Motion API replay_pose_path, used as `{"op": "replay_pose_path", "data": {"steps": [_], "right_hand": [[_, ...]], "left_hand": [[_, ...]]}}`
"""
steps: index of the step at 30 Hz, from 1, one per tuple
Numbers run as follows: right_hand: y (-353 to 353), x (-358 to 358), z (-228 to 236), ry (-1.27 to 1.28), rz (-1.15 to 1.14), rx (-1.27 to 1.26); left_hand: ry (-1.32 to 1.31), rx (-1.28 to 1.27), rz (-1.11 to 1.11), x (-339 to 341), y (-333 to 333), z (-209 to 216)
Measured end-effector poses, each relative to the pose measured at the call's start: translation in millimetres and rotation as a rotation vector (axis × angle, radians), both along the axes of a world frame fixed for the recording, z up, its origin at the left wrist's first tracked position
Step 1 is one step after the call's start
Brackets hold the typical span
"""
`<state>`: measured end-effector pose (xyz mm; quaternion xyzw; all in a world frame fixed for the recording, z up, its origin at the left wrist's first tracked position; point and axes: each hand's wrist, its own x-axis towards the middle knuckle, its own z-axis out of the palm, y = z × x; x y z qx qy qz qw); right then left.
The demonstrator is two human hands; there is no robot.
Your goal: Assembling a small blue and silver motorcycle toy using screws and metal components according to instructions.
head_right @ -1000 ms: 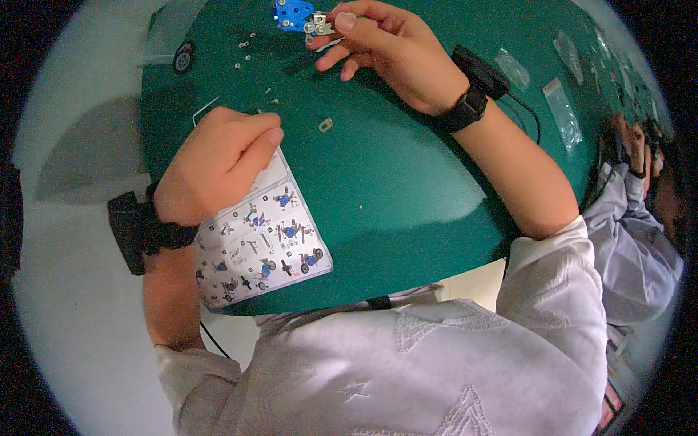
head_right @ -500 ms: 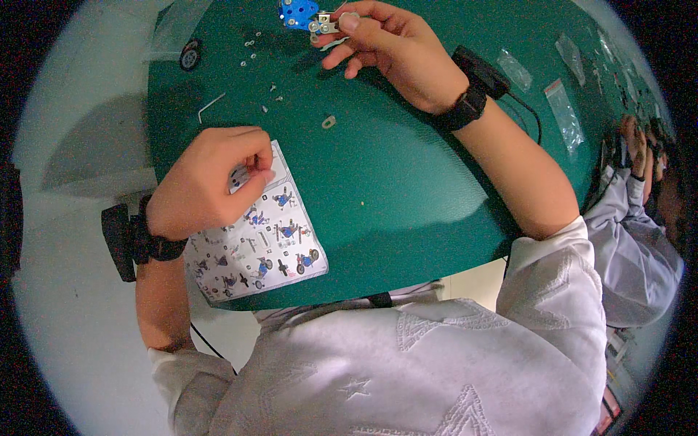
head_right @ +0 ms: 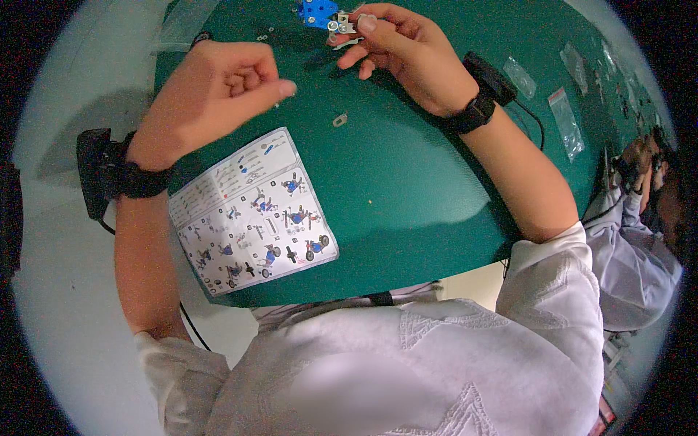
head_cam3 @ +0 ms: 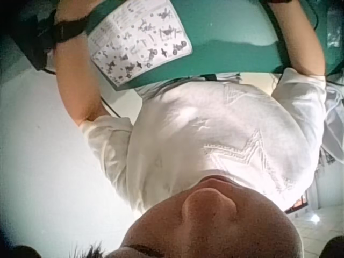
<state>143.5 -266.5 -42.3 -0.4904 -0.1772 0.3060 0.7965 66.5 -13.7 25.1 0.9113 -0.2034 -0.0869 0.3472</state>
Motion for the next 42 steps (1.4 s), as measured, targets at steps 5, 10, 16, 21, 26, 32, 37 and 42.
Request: {"op": "replay_pose_path", "data": {"steps": [5,10,16,21,26,32,37,42], "right_hand": [[-2,1,0,0.003,-0.013,-0.034],[-1,1,1,0.017,-0.009,0.002],[-4,0,-7,-0.139,-0.072,-0.094],[0,2,-12,-0.177,-0.015,-0.071],[0,1,-5,0.002,-0.001,0.023],[-3,-1,-11,-0.010,0.016,0.023],[-1,0,-12,-0.057,0.035,-0.001],[-4,1,-13,-0.061,0.035,-0.016]], "left_hand": [[0.013,0.185,-0.241,-14,-5,-9],[0.248,0.190,-0.183,-16,2,-17],[0.208,0.167,-0.201,-14,3,-17],[0.064,0.057,-0.030,1,19,-6],[0.060,-0.047,0.150,6,5,14],[0.224,-0.324,0.224,-1,-16,10],[0.314,-0.505,0.118,4,-7,-1],[0.195,-0.487,0.064,14,-17,-22]]}}
